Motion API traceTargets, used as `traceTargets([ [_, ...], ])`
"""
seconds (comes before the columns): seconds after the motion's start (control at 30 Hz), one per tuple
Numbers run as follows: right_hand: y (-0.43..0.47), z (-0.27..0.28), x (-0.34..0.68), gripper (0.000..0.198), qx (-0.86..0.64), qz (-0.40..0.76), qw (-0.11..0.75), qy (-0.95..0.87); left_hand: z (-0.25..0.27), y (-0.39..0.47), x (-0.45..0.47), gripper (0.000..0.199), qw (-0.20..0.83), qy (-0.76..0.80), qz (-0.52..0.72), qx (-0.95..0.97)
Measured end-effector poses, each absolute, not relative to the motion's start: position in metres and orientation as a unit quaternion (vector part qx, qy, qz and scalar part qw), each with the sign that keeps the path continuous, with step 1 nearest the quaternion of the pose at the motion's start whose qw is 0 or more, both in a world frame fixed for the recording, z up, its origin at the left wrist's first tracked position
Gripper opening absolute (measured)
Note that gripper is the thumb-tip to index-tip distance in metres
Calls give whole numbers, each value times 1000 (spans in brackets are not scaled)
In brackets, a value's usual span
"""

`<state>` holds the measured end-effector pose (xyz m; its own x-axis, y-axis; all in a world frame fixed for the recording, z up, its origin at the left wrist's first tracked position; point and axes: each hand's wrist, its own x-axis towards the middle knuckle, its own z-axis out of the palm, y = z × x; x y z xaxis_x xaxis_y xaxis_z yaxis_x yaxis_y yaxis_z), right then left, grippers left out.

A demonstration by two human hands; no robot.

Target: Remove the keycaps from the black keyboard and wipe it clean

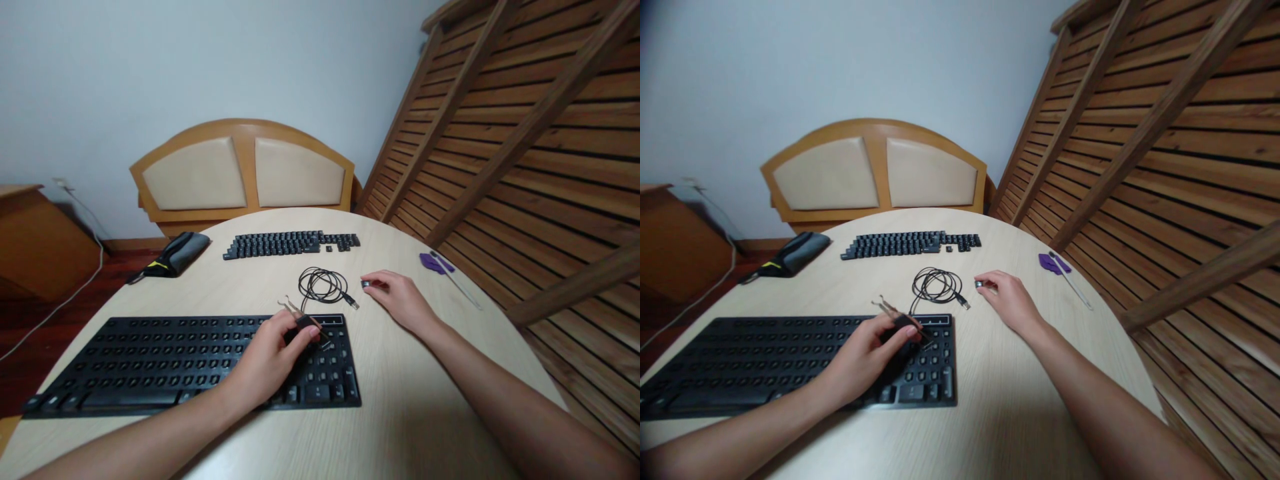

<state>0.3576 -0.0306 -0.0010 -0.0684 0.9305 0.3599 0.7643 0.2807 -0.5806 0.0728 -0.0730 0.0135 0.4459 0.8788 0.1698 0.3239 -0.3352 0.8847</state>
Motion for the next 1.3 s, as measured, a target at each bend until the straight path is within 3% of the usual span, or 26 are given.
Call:
traceTargets([
  [0.6, 41, 9, 360, 23, -694, -5, 220, -686, 10, -71, 73, 27, 396, 406, 334, 753],
  [1.3, 77, -18, 357, 27, -723, -37, 261, -638, 11, -73, 72, 27, 412, 422, 324, 739],
])
